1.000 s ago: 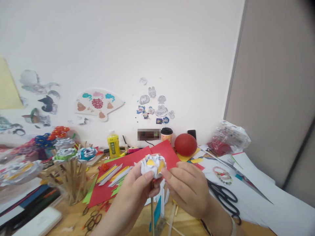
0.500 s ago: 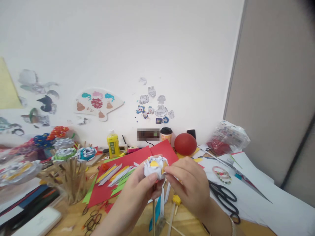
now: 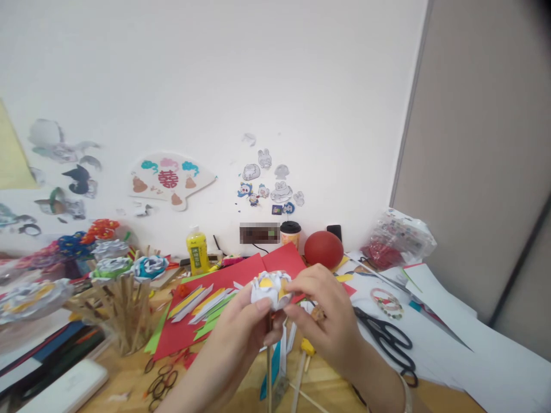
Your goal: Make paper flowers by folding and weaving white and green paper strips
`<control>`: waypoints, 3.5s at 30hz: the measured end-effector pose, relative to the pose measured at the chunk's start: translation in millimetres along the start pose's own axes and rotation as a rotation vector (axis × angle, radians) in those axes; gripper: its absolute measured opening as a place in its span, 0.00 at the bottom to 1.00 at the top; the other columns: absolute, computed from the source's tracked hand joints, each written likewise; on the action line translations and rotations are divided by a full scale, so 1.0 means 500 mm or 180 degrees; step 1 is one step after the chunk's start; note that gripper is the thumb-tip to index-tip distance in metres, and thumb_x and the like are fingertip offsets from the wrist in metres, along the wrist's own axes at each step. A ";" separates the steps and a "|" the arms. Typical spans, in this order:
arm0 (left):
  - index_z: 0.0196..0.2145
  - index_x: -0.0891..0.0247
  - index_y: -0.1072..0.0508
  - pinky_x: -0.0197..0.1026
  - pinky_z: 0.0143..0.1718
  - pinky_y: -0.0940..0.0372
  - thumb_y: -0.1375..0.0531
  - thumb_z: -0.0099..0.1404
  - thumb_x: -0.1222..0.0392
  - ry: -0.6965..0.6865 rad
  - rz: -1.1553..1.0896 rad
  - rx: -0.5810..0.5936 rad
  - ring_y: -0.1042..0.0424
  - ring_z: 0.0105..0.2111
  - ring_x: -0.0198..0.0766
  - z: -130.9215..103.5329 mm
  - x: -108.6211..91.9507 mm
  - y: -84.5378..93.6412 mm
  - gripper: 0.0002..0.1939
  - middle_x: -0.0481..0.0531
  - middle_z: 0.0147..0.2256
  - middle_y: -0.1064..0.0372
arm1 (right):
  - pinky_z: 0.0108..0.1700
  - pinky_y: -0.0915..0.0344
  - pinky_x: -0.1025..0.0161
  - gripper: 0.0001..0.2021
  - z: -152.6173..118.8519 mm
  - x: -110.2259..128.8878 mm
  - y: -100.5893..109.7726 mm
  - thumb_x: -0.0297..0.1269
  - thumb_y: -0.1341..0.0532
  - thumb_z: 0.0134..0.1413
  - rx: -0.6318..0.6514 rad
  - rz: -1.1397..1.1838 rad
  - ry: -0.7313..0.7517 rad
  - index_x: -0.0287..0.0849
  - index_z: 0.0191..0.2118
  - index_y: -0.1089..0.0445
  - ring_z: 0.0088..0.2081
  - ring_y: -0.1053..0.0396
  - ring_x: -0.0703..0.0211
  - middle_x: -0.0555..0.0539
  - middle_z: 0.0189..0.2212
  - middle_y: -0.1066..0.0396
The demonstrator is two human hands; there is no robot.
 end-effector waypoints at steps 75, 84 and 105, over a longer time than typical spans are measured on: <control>0.50 0.62 0.46 0.32 0.21 0.49 0.39 0.51 0.54 -0.0020 0.1036 -0.0300 0.45 0.21 0.28 0.003 0.004 0.022 0.31 0.43 0.25 0.40 | 0.36 0.40 0.59 0.04 0.003 0.016 0.001 0.30 0.47 0.54 0.0236 -0.0670 0.0494 0.40 0.33 0.35 0.32 0.39 0.58 0.46 0.29 0.33; 0.53 0.60 0.48 0.34 0.27 0.46 0.39 0.51 0.54 -0.0120 0.1024 -0.0293 0.39 0.31 0.34 0.000 -0.006 0.020 0.34 0.50 0.36 0.36 | 0.36 0.43 0.61 0.03 0.013 -0.012 0.001 0.32 0.43 0.51 0.0417 0.0324 -0.0472 0.42 0.28 0.35 0.33 0.40 0.59 0.50 0.26 0.36; 0.55 0.56 0.48 0.36 0.32 0.40 0.40 0.54 0.56 -0.0326 0.0996 -0.0092 0.36 0.33 0.36 -0.004 -0.006 0.015 0.33 0.51 0.37 0.35 | 0.39 0.39 0.61 0.07 -0.009 -0.054 -0.021 0.34 0.41 0.46 0.0230 0.1271 -0.1329 0.44 0.32 0.40 0.38 0.40 0.58 0.49 0.33 0.42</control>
Point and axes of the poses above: each hand's wrist, its own z-axis towards the middle knuckle, its own y-axis out of the back of the hand, x = y × z, the point moved 6 cm from there along z, towards the middle knuckle
